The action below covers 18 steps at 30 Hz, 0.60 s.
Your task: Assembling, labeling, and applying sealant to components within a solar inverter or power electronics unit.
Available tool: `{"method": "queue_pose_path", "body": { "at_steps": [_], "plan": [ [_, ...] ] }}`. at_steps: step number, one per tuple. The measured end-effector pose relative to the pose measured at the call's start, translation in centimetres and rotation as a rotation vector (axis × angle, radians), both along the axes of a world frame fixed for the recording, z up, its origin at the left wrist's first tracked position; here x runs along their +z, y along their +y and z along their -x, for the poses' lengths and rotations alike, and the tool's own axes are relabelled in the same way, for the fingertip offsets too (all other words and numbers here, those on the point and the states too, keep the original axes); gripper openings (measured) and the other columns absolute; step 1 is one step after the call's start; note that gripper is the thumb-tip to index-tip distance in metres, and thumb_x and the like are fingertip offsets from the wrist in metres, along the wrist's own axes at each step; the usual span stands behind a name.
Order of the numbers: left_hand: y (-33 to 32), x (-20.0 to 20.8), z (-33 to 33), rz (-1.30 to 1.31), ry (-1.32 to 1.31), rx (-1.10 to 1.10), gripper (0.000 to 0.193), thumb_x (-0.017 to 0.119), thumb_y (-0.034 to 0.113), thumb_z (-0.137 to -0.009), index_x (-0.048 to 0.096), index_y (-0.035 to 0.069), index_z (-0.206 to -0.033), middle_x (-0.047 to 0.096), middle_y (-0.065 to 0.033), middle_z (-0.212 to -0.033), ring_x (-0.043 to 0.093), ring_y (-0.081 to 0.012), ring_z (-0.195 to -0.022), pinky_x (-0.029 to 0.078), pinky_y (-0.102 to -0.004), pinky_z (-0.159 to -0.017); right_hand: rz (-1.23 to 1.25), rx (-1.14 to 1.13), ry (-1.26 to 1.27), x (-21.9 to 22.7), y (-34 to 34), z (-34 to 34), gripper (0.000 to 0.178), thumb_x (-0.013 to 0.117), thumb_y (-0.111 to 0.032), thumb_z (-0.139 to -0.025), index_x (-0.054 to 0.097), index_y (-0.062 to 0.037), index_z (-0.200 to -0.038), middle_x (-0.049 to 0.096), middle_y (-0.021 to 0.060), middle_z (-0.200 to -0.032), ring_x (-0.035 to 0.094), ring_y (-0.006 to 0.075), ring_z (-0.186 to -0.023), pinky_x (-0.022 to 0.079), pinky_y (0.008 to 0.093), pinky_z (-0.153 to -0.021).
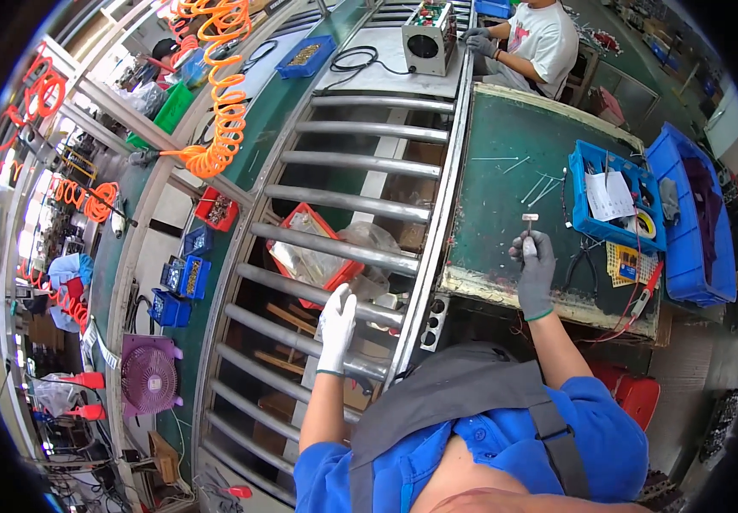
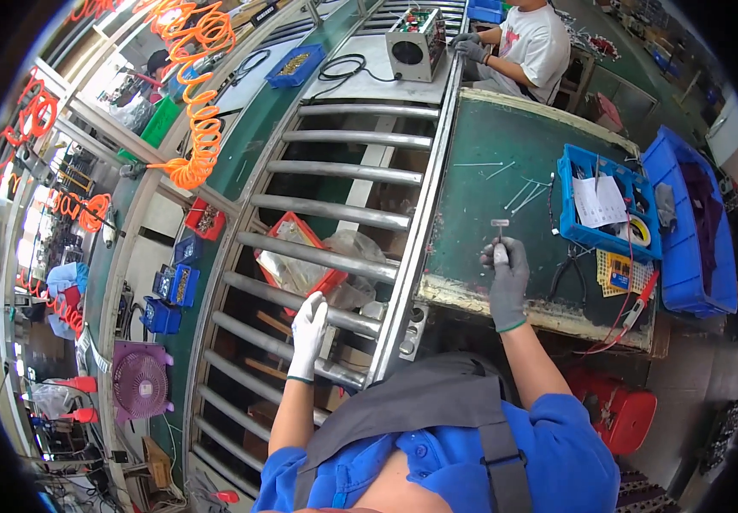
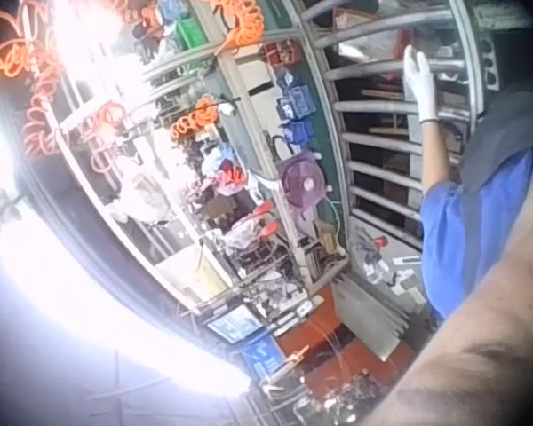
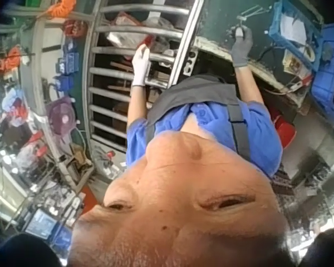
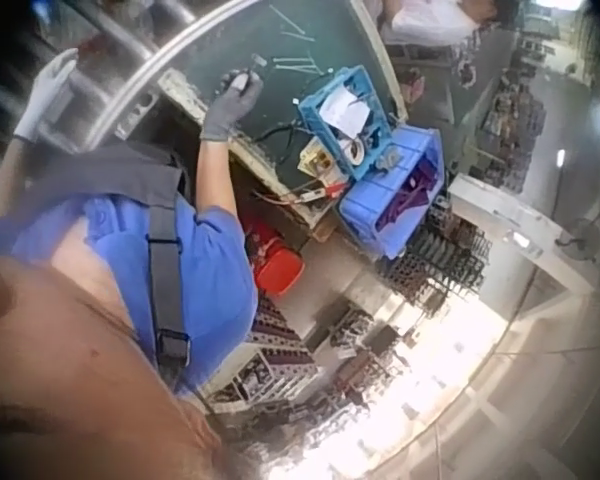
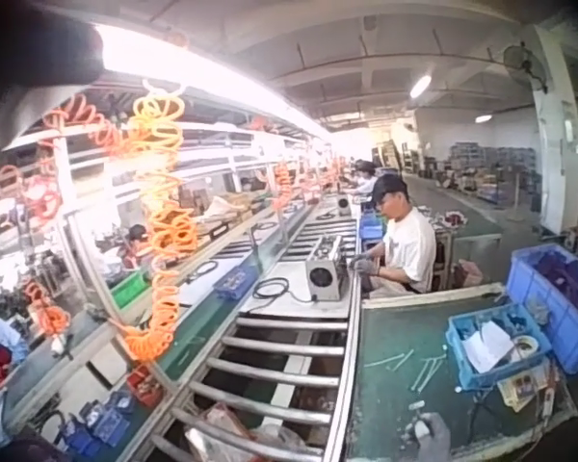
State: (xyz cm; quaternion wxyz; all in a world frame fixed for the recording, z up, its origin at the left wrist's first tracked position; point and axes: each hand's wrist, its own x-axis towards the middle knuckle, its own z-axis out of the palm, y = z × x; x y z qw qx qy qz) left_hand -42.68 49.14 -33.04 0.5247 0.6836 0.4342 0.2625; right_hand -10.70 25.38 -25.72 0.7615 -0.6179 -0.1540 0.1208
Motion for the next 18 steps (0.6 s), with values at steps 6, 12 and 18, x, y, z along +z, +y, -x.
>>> {"method": "queue_pose_path", "body": {
  "at_steps": [6,12,18],
  "plan": [
    [3.8,1.2,-5.2,-0.123,0.029,-0.195,0.058,0.065,0.028,-0.094,0.048,0.002,-0.144,0.057,-0.0211,-0.138,0.056,-0.0331,-0.128,0.042,-0.0407,-0.108,0.066,-0.087,0.028,-0.6,-2.1,0.8,0.01,0.051,-0.013,-0.103,0.058,-0.0067,-0.105,0.061,0.0003,-0.092,0.059,0.0069,-0.079,0.047,0.0231,-0.073],
    [14.5,12.4,-16.4,-0.369,0.269,-0.256,0.079,0.063,0.038,-0.09,0.03,0.01,-0.156,0.067,-0.023,-0.112,0.066,-0.0357,-0.103,0.051,-0.0438,-0.089,0.066,-0.006,0.04,-0.4,-0.5,-0.3,0.011,0.051,-0.014,-0.103,0.058,-0.0064,-0.104,0.061,0.0006,-0.091,0.058,0.0072,-0.078,0.047,0.0238,-0.071],
    [17.5,18.6,-24.0,-0.611,0.586,-0.269,0.084,0.058,0.044,-0.086,0.028,0.011,-0.157,0.065,-0.026,-0.124,0.063,-0.0412,-0.113,0.047,-0.0463,-0.1,-0.003,0.027,0.046,-0.7,1.0,-0.5,0.008,0.053,-0.011,-0.102,0.059,-0.006,-0.103,0.062,0.001,-0.089,0.059,0.0073,-0.077,0.049,0.0241,-0.071]
  ]
}}
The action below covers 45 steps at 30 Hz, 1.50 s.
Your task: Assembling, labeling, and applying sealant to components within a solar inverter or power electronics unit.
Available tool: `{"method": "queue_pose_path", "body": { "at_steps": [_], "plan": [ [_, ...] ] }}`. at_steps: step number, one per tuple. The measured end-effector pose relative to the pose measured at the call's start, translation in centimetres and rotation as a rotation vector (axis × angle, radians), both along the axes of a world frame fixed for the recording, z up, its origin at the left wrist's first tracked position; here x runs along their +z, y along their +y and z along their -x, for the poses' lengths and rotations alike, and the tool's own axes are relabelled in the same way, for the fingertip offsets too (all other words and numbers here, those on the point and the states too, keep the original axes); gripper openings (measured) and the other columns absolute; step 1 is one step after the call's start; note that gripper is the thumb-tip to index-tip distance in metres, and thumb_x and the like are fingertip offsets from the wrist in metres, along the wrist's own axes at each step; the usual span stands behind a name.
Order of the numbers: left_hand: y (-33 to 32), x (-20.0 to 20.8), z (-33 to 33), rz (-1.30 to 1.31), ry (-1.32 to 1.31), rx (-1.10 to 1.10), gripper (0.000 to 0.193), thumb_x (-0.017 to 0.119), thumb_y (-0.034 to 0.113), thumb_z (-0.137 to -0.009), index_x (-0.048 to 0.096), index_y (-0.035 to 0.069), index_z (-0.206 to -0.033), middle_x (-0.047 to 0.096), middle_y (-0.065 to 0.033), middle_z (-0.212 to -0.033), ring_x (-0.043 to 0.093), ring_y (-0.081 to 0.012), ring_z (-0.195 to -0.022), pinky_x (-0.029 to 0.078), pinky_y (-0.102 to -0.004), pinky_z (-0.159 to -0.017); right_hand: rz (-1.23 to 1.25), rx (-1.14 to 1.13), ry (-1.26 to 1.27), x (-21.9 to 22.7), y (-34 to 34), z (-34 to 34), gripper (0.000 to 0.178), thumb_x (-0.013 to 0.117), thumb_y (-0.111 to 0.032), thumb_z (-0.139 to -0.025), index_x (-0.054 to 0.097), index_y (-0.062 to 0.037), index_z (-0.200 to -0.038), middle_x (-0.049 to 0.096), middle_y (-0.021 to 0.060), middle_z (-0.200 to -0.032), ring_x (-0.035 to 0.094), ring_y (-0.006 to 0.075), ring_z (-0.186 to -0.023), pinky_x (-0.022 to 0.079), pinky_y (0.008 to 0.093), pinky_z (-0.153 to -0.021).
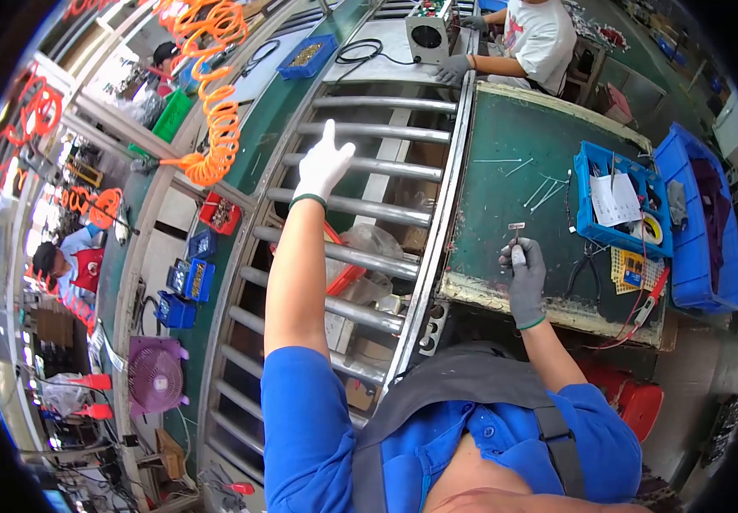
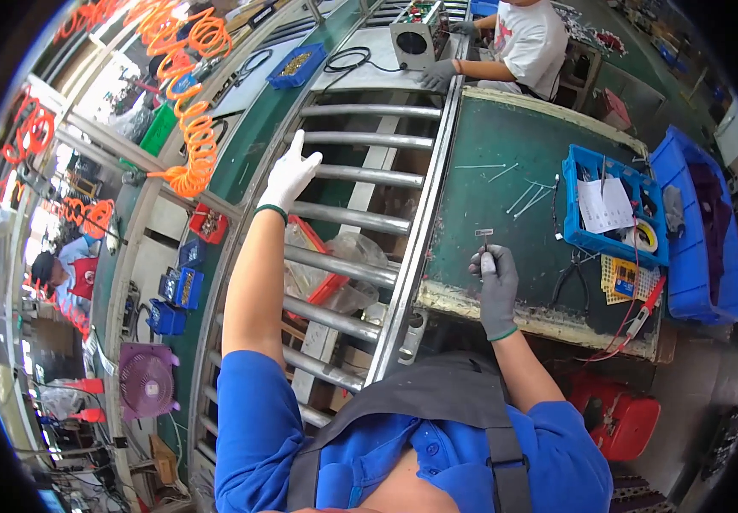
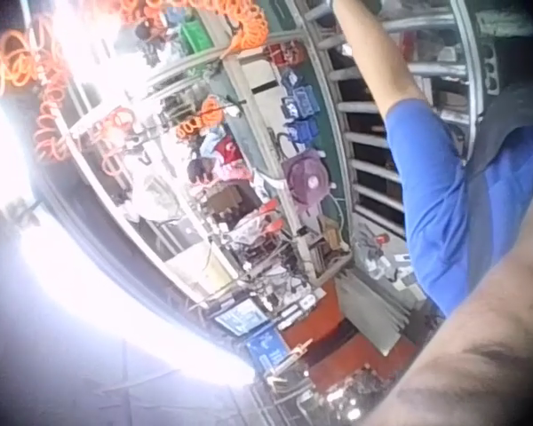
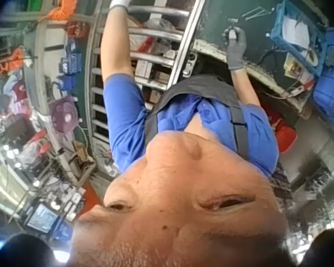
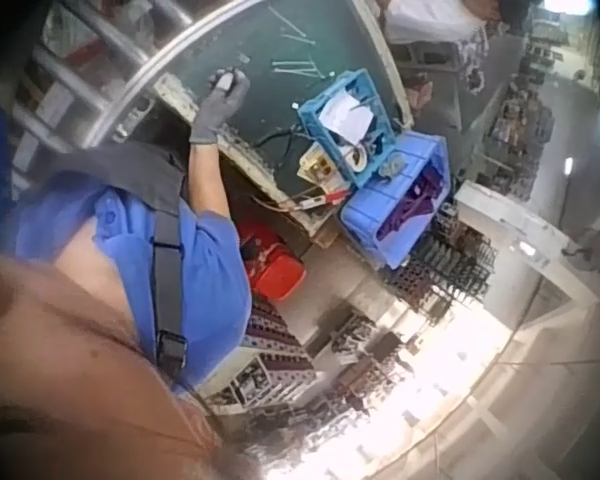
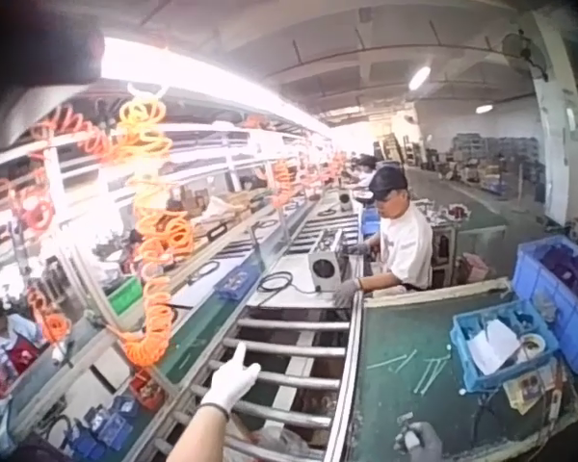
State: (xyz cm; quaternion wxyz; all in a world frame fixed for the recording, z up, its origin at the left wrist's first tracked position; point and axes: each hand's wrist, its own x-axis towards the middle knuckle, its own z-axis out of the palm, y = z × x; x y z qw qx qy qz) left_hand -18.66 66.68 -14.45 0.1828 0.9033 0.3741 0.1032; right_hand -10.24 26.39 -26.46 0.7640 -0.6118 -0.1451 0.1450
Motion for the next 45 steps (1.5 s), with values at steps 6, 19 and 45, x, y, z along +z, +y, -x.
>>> {"method": "queue_pose_path", "body": {
  "at_steps": [6,19,45],
  "plan": [
    [-0.9,-2.6,-1.3,0.029,0.014,-0.026,0.085,0.059,0.046,-0.086,0.03,0.007,-0.155,0.071,-0.0193,-0.109,0.067,-0.0368,-0.104,0.05,-0.0441,-0.095,0.031,-0.068,0.073,-2.3,-3.7,-1.9,0.007,0.053,-0.01,-0.102,0.059,-0.0063,-0.102,0.061,-0.0006,-0.09,0.057,0.006,-0.077,0.048,0.0227,-0.071],
    [-14.3,-12.3,9.8,0.643,-0.323,-0.142,0.065,0.063,0.026,-0.097,0.037,0.007,-0.153,0.061,-0.0169,-0.135,0.058,-0.0238,-0.122,0.044,-0.035,-0.105,0.024,-0.009,0.004,-2.2,-2.7,-2.1,0.008,0.051,-0.012,-0.102,0.058,-0.0066,-0.102,0.059,-0.0016,-0.088,0.055,0.0048,-0.076,0.047,0.0224,-0.069],
    [-14.3,-13.4,6.5,0.749,-0.402,-0.136,0.047,0.059,0.017,-0.099,0.051,-0.003,-0.141,0.06,-0.0133,-0.136,0.056,-0.0192,-0.124,0.041,-0.0305,-0.107,0.064,-0.161,-0.002,-4.4,-5.3,-2.4,0.007,0.055,-0.008,-0.099,0.059,-0.0047,-0.104,0.055,-0.0023,-0.084,0.047,0.0045,-0.07,0.043,0.0219,-0.066]
  ]
}}
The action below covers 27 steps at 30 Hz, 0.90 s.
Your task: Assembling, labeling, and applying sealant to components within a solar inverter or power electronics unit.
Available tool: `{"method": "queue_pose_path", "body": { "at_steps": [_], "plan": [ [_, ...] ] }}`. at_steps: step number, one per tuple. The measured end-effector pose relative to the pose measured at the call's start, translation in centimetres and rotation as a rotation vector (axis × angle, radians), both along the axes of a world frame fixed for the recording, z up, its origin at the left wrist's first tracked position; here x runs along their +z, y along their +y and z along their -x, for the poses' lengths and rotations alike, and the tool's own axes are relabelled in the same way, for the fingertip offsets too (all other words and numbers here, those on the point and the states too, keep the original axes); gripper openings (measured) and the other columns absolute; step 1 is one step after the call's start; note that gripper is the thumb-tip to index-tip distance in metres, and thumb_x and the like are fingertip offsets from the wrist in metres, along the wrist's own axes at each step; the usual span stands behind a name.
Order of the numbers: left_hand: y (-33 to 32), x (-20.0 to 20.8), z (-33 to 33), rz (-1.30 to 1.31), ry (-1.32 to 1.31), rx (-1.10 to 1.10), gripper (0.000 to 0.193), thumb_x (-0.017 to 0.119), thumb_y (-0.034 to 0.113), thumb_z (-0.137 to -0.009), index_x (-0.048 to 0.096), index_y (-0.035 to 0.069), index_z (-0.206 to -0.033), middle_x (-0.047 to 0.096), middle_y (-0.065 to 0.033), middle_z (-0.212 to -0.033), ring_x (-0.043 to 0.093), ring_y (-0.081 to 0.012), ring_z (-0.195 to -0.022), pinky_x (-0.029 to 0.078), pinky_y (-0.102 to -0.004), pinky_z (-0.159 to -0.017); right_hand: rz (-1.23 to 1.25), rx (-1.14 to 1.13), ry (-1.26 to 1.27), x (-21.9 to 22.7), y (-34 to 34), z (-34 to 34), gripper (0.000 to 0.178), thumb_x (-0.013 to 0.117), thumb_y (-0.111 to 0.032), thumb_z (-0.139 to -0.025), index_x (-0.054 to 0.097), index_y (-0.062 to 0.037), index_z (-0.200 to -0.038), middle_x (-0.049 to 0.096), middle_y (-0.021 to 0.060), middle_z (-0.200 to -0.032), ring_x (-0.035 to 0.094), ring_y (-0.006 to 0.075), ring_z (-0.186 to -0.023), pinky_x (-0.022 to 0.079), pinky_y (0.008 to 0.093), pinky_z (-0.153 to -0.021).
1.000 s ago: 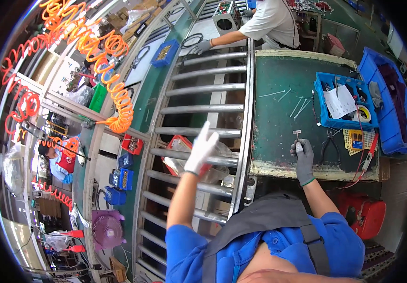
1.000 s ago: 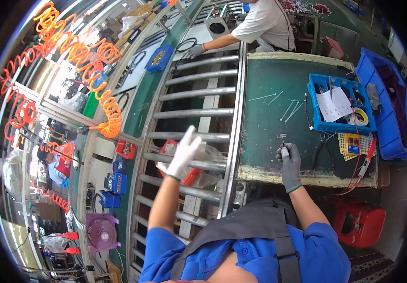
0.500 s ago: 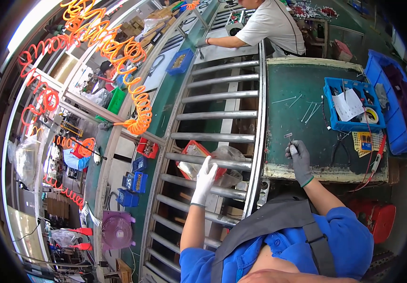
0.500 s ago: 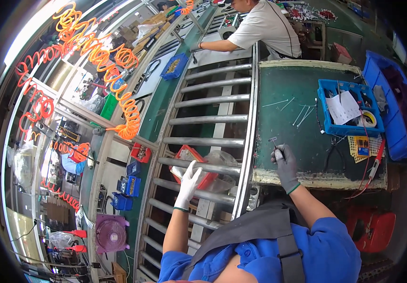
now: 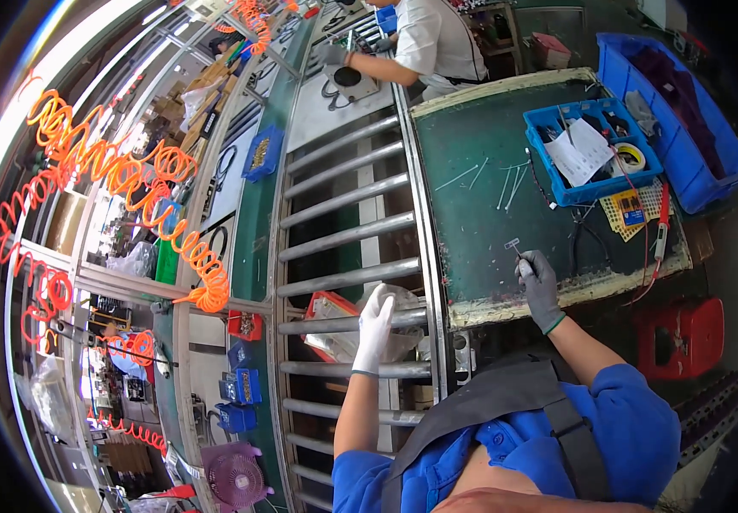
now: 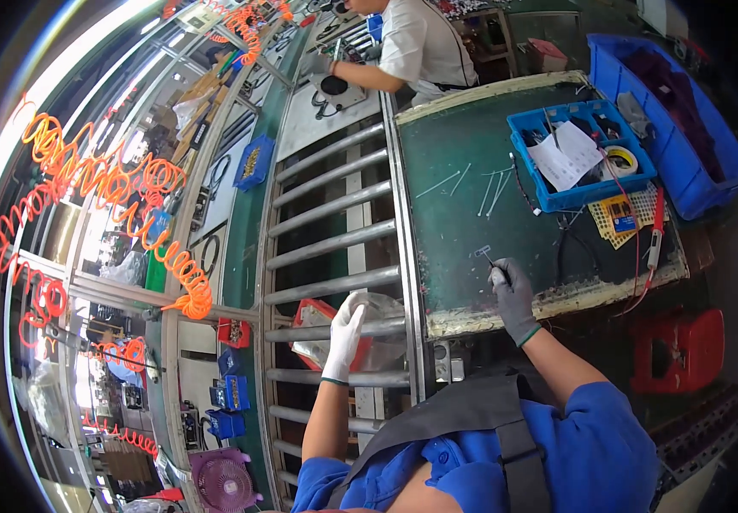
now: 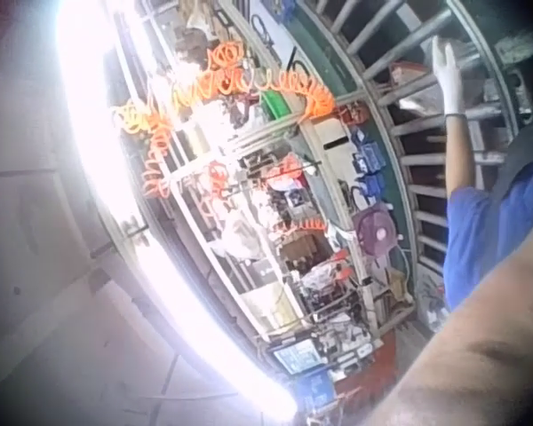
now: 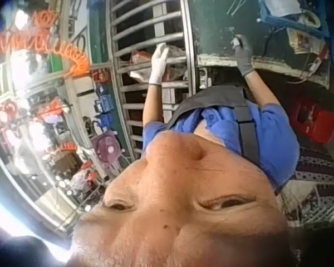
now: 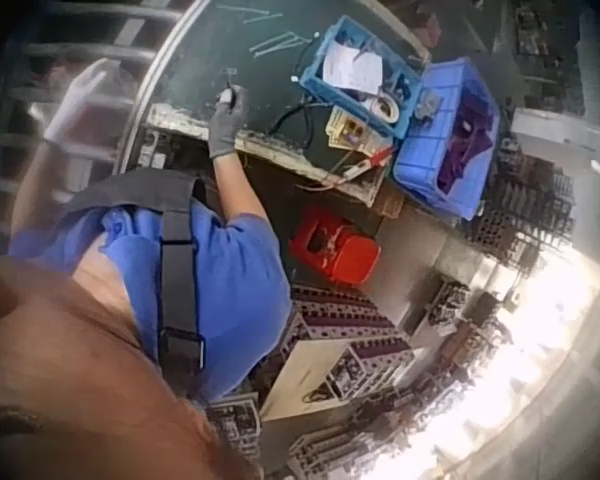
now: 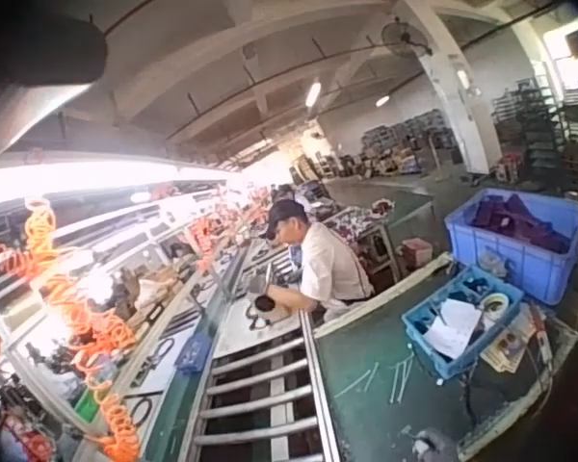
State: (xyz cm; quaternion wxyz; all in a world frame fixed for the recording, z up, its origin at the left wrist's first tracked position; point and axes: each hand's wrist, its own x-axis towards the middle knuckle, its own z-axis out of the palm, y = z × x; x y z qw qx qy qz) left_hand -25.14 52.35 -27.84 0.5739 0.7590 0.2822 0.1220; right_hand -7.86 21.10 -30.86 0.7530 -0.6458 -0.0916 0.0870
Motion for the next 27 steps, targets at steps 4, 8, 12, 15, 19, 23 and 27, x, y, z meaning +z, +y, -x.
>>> {"method": "queue_pose_path", "body": {
  "at_steps": [4,8,12,15,19,23,27],
  "plan": [
    [-1.9,0.7,-2.6,0.011,0.018,-0.041,0.047,0.058,0.015,-0.1,0.048,-0.004,-0.142,0.059,-0.0129,-0.136,0.056,-0.0185,-0.125,0.04,-0.0299,-0.108,0.0,0.001,0.048,-1.0,-1.0,-0.7,0.007,0.055,-0.008,-0.099,0.06,-0.0047,-0.103,0.055,-0.003,-0.083,0.046,0.0038,-0.069,0.042,0.021,-0.064],
    [-3.5,1.2,-3.1,0.047,0.028,-0.046,0.048,0.058,0.015,-0.101,0.048,-0.005,-0.142,0.059,-0.0125,-0.137,0.055,-0.018,-0.125,0.04,-0.0296,-0.108,0.008,0.032,0.108,-1.0,-0.4,-0.7,0.009,0.053,-0.01,-0.1,0.059,-0.0042,-0.101,0.054,-0.0022,-0.083,0.046,0.0046,-0.07,0.041,0.0215,-0.065],
    [-4.3,0.8,-1.3,0.04,0.046,-0.032,0.046,0.058,0.014,-0.1,0.049,-0.005,-0.141,0.061,-0.0125,-0.133,0.057,-0.0182,-0.124,0.041,-0.0301,-0.107,-0.02,0.075,0.132,-0.4,1.2,0.1,0.006,0.055,-0.007,-0.098,0.059,-0.0048,-0.102,0.057,-0.0022,-0.084,0.048,0.0042,-0.07,0.043,0.0213,-0.065],
    [-3.8,0.2,1.3,-0.027,0.031,-0.017,0.043,0.057,0.012,-0.1,0.05,-0.006,-0.139,0.062,-0.0133,-0.131,0.057,-0.0186,-0.122,0.042,-0.0306,-0.107,0.005,0.113,0.184,-0.1,2.2,0.9,0.006,0.054,-0.007,-0.099,0.059,-0.0045,-0.101,0.057,-0.0021,-0.084,0.049,0.0046,-0.071,0.043,0.0207,-0.066],
    [-1.8,0.8,4.5,-0.081,0.073,0.084,0.044,0.055,0.01,-0.101,0.048,-0.006,-0.141,0.061,-0.0135,-0.132,0.056,-0.0188,-0.124,0.041,-0.0311,-0.107,-0.076,0.225,0.228,-0.4,3.4,1.8,0.007,0.052,-0.006,-0.1,0.058,-0.0037,-0.099,0.056,-0.0015,-0.083,0.049,0.0049,-0.071,0.044,0.0219,-0.066],
    [1.6,2.5,5.1,-0.106,0.026,0.165,0.047,0.06,0.011,-0.099,0.048,-0.005,-0.141,0.058,-0.0163,-0.138,0.055,-0.0225,-0.127,0.041,-0.0325,-0.109,-0.077,0.228,0.197,-1.4,3.9,2.7,0.007,0.052,-0.006,-0.1,0.059,-0.0034,-0.099,0.056,-0.0012,-0.082,0.05,0.0048,-0.071,0.044,0.0222,-0.066],
    [6.2,3.9,1.0,-0.087,-0.083,0.209,0.049,0.063,0.013,-0.098,0.049,-0.003,-0.142,0.057,-0.0134,-0.138,0.055,-0.0215,-0.127,0.041,-0.0316,-0.109,-0.085,0.237,0.209,-2.6,2.9,2.7,0.007,0.052,-0.006,-0.099,0.059,-0.0035,-0.099,0.057,-0.0005,-0.082,0.051,0.0052,-0.072,0.045,0.0224,-0.066]
  ]
}}
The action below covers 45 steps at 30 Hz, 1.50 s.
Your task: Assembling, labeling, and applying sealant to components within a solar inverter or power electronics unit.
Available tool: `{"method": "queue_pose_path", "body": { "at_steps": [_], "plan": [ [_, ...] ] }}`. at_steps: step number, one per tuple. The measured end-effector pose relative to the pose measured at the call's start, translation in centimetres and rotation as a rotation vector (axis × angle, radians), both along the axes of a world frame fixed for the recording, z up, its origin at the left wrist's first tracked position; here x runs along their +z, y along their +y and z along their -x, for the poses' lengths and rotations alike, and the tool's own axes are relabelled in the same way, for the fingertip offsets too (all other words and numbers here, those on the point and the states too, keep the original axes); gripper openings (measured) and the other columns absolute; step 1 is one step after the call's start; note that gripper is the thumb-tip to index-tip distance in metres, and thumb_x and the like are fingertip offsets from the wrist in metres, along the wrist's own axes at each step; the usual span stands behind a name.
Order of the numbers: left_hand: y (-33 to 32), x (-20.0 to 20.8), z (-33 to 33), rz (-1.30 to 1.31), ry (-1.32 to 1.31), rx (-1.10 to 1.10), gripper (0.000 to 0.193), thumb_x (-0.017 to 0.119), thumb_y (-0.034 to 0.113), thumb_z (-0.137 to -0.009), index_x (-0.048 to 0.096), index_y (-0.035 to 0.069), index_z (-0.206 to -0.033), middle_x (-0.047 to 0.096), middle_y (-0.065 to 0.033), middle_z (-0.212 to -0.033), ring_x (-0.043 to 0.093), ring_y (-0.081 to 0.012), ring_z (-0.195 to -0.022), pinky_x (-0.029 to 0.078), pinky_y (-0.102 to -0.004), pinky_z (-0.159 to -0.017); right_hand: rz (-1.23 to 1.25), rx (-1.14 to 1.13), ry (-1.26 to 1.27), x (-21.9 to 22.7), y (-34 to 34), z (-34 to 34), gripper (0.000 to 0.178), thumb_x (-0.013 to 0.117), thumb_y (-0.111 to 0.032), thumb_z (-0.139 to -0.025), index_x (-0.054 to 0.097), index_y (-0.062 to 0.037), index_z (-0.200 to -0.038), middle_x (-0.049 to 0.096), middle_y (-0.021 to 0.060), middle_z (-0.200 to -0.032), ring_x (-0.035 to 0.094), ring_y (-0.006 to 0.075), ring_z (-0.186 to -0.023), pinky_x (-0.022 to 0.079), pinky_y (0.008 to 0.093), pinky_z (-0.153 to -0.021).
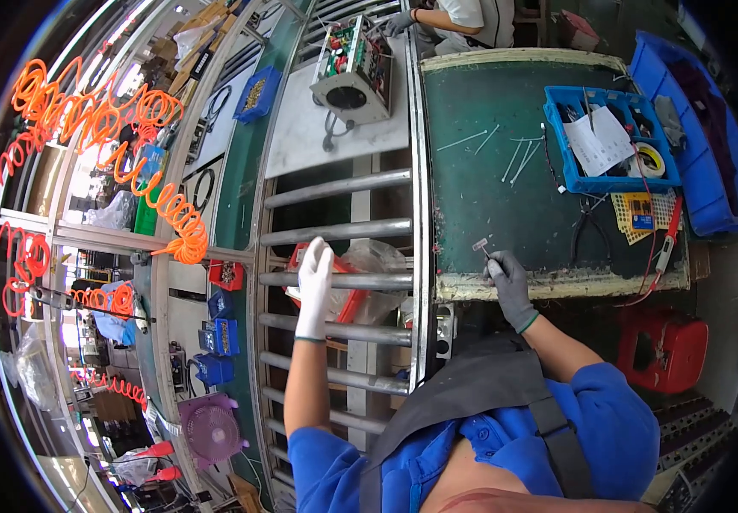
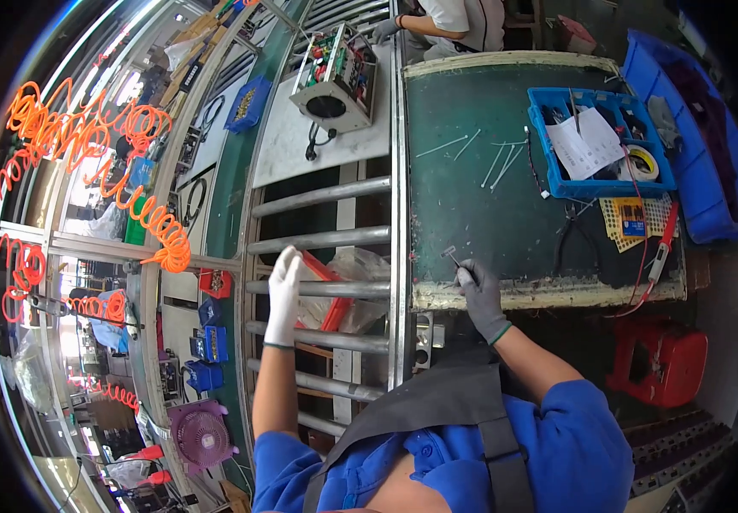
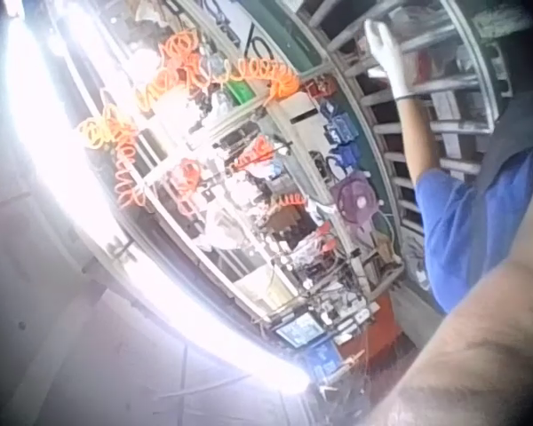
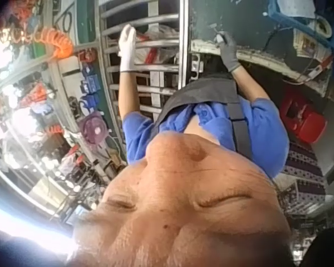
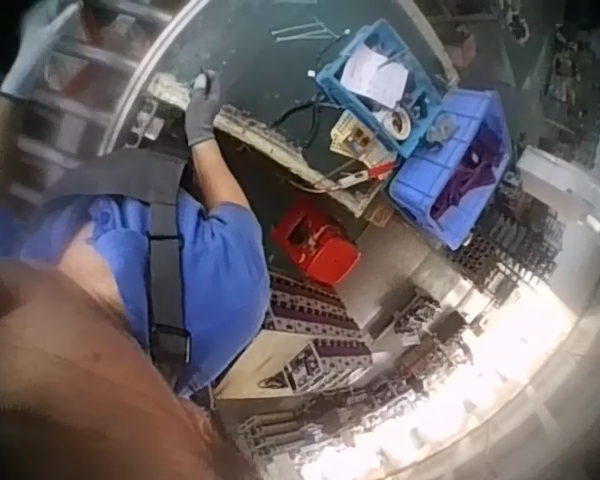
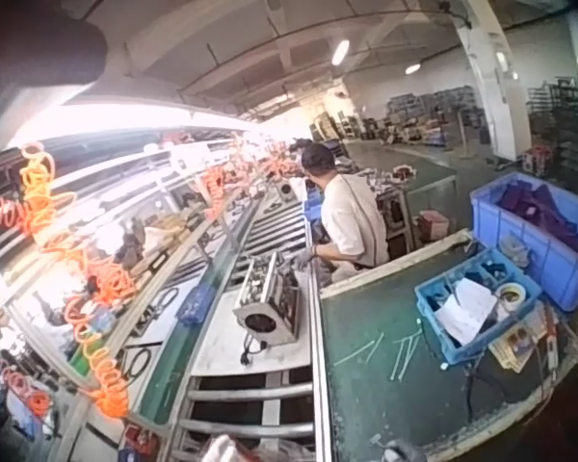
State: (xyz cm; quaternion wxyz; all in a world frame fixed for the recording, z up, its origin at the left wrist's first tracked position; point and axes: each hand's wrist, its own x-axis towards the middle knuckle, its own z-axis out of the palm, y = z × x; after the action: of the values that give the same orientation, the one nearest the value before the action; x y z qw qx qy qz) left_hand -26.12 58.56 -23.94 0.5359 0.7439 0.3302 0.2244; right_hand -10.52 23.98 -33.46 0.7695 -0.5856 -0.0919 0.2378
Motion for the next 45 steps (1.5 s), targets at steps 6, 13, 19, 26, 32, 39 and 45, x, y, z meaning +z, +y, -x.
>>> {"method": "queue_pose_path", "body": {
  "at_steps": [6,13,19,26,32,39,45],
  "plan": [
    [7.2,3.1,-14.2,-0.551,0.096,0.036,0.064,0.06,0.039,-0.098,0.044,-0.001,-0.146,0.045,-0.0243,-0.149,0.044,-0.0356,-0.137,0.032,-0.038,-0.116,0.141,-0.121,-0.016,-0.8,-4.1,-2.4,0.006,0.054,-0.006,-0.099,0.06,-0.004,-0.099,0.054,-0.0005,-0.083,0.051,0.0066,-0.072,0.044,0.024,-0.064],
    [10.4,1.8,-24.7,-1.25,0.406,-0.041,0.065,0.057,0.046,-0.094,0.048,0.005,-0.143,0.048,-0.0184,-0.145,0.036,-0.0373,-0.14,0.025,-0.0531,-0.116,0.312,-0.129,0.056,-1.3,-8.0,-4.8,0.008,0.054,-0.01,-0.099,0.059,-0.0051,-0.1,0.055,-0.0009,-0.088,0.052,0.0071,-0.076,0.045,0.0239,-0.067],
    [8.7,0.6,-17.3,-1.227,0.184,-0.095,0.034,0.064,0.025,-0.093,0.064,0.002,-0.118,0.065,-0.0168,-0.107,0.058,-0.0382,-0.109,0.046,-0.0472,-0.094,0.256,0.0,0.009,-0.3,-4.4,-5.2,0.009,0.053,-0.01,-0.1,0.06,-0.004,-0.102,0.056,0.0003,-0.089,0.054,0.0076,-0.077,0.046,0.0235,-0.069],
    [-0.4,2.1,-2.5,-1.05,0.179,0.016,0.025,0.063,0.012,-0.09,0.067,0.001,-0.113,0.067,-0.0195,-0.111,0.06,-0.0426,-0.113,0.044,-0.0495,-0.103,0.109,0.235,0.017,0.7,0.6,-4.9,0.009,0.053,-0.011,-0.101,0.059,-0.004,-0.103,0.058,-0.0005,-0.089,0.054,0.0061,-0.076,0.047,0.0232,-0.067],
    [-4.6,-0.7,14.7,-0.38,-0.208,0.672,0.045,0.046,0.022,-0.106,0.045,-0.001,-0.145,0.058,-0.0137,-0.136,0.055,-0.0233,-0.126,0.04,-0.0357,-0.108,-0.002,0.12,-0.301,1.4,5.3,-3.3,0.017,0.047,-0.016,-0.105,0.058,-0.0041,-0.104,0.063,0.0029,-0.094,0.057,0.0105,-0.082,0.049,0.0279,-0.076],
    [-9.4,-6.7,29.6,0.329,-0.168,0.794,0.069,0.032,0.058,-0.106,0.058,0.0,-0.132,0.064,-0.0077,-0.125,0.056,-0.0177,-0.115,0.04,-0.0309,-0.102,-0.143,-0.042,0.128,2.4,19.3,5.3,0.02,0.045,-0.015,-0.105,0.05,-0.0023,-0.119,0.066,0.0183,-0.122,0.066,0.0269,-0.11,0.054,0.0362,-0.09],
    [-19.6,-8.4,43.0,0.216,-0.161,0.701,0.059,0.034,0.048,-0.108,0.051,0.001,-0.14,0.055,-0.0082,-0.138,0.045,-0.0198,-0.133,0.029,-0.0331,-0.116,-0.238,0.03,0.179,0.9,21.0,18.5,0.02,0.048,-0.01,-0.101,0.055,0.0023,-0.114,0.066,0.0147,-0.11,0.067,0.022,-0.098,0.055,0.0325,-0.09]
  ]
}}
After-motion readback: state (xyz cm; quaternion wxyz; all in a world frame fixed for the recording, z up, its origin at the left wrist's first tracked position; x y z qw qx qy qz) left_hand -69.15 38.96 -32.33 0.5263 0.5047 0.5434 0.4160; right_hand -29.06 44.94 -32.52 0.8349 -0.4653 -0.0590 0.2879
